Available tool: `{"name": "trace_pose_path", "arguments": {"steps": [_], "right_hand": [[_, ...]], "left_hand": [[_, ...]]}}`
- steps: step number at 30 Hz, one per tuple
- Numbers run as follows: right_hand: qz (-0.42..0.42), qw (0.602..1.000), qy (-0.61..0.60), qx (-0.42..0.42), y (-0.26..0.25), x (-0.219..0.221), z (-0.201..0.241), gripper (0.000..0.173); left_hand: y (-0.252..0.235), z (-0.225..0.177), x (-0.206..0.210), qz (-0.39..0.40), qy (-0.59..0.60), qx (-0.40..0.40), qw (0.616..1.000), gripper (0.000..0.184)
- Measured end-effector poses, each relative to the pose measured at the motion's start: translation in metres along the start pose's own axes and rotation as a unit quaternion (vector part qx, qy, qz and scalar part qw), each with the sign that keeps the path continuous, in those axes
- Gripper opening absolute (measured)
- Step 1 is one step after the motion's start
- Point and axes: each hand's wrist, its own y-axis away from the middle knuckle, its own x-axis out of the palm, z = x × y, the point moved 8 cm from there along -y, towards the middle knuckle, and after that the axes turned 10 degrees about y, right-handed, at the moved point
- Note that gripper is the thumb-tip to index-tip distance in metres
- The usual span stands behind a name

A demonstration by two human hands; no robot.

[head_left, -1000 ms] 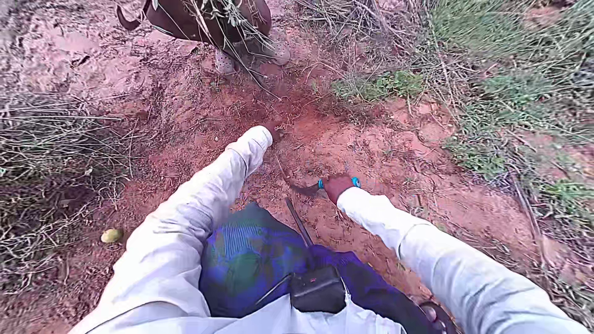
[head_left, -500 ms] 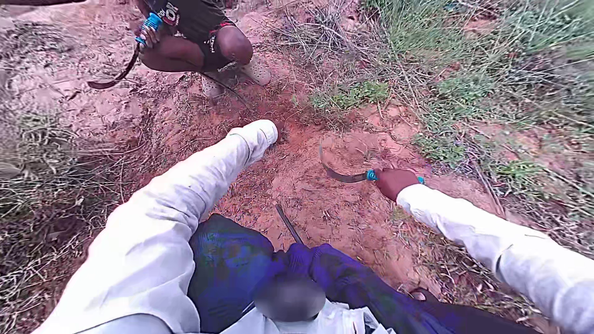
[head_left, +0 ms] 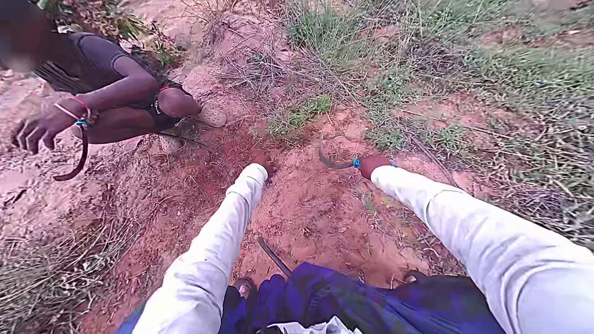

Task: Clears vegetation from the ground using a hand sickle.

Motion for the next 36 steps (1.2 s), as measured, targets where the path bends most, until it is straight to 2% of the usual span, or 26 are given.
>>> {"name": "trace_pose_path", "arguments": {"steps": [2, 4, 6, 8, 9, 10, 14, 16, 19, 22, 23, 27, 30, 33, 36], "right_hand": [[0.063, 0.988, -0.138, 0.020, -0.013, 0.020, -0.005, 0.052], [0.110, 0.958, -0.262, 0.023, -0.021, 0.047, 0.002, 0.054], [0.146, 0.893, -0.426, 0.020, -0.023, 0.077, 0.010, 0.042], [0.186, 0.832, -0.522, -0.019, -0.015, 0.088, 0.019, 0.027], [0.178, 0.829, -0.529, -0.033, -0.009, 0.086, 0.016, 0.023], [0.156, 0.846, -0.508, -0.039, -0.005, 0.079, 0.005, 0.023], [0.097, 0.956, -0.276, 0.022, 0.005, 0.065, -0.069, 0.033], [0.070, 0.973, -0.215, 0.048, 0.010, 0.079, -0.109, 0.038], [0.047, 0.963, -0.262, 0.044, 0.016, 0.117, -0.149, 0.036], [0.033, 0.950, -0.308, 0.032, 0.016, 0.146, -0.159, 0.040], [0.029, 0.943, -0.331, 0.032, 0.013, 0.153, -0.159, 0.042], [0.043, 0.887, -0.457, 0.046, -0.007, 0.188, -0.147, 0.043], [0.088, 0.853, -0.511, 0.050, -0.032, 0.203, -0.139, 0.047], [0.130, 0.823, -0.549, 0.057, -0.049, 0.208, -0.135, 0.042], [0.137, 0.806, -0.572, 0.060, -0.055, 0.211, -0.136, 0.039]], "left_hand": [[0.006, 0.001, 0.008, -0.041, 0.089, -0.028, 0.995, 0.058], [0.011, 0.003, 0.024, -0.067, 0.212, -0.041, 0.974, 0.062], [0.008, 0.006, 0.041, -0.075, 0.276, -0.061, 0.956, 0.065], [0.005, 0.009, 0.058, -0.062, 0.291, -0.084, 0.951, 0.069], [0.001, 0.012, 0.067, -0.062, 0.302, -0.092, 0.947, 0.071], [-0.004, 0.013, 0.075, -0.066, 0.314, -0.098, 0.942, 0.073], [-0.029, 0.013, 0.097, -0.099, 0.331, -0.121, 0.931, 0.066], [-0.041, 0.012, 0.106, -0.115, 0.375, -0.116, 0.913, 0.063], [-0.058, 0.003, 0.125, -0.134, 0.422, -0.108, 0.890, 0.066], [-0.087, -0.017, 0.139, -0.123, 0.333, -0.134, 0.925, 0.085], [-0.100, -0.031, 0.142, -0.110, 0.296, -0.136, 0.939, 0.086], [-0.151, -0.088, 0.157, -0.086, 0.231, -0.119, 0.962, 0.065], [-0.172, -0.124, 0.166, -0.054, 0.173, -0.115, 0.977, 0.062], [-0.189, -0.141, 0.178, -0.030, 0.095, -0.127, 0.987, 0.057], [-0.208, -0.137, 0.197, -0.037, 0.128, -0.118, 0.984, 0.062]]}}
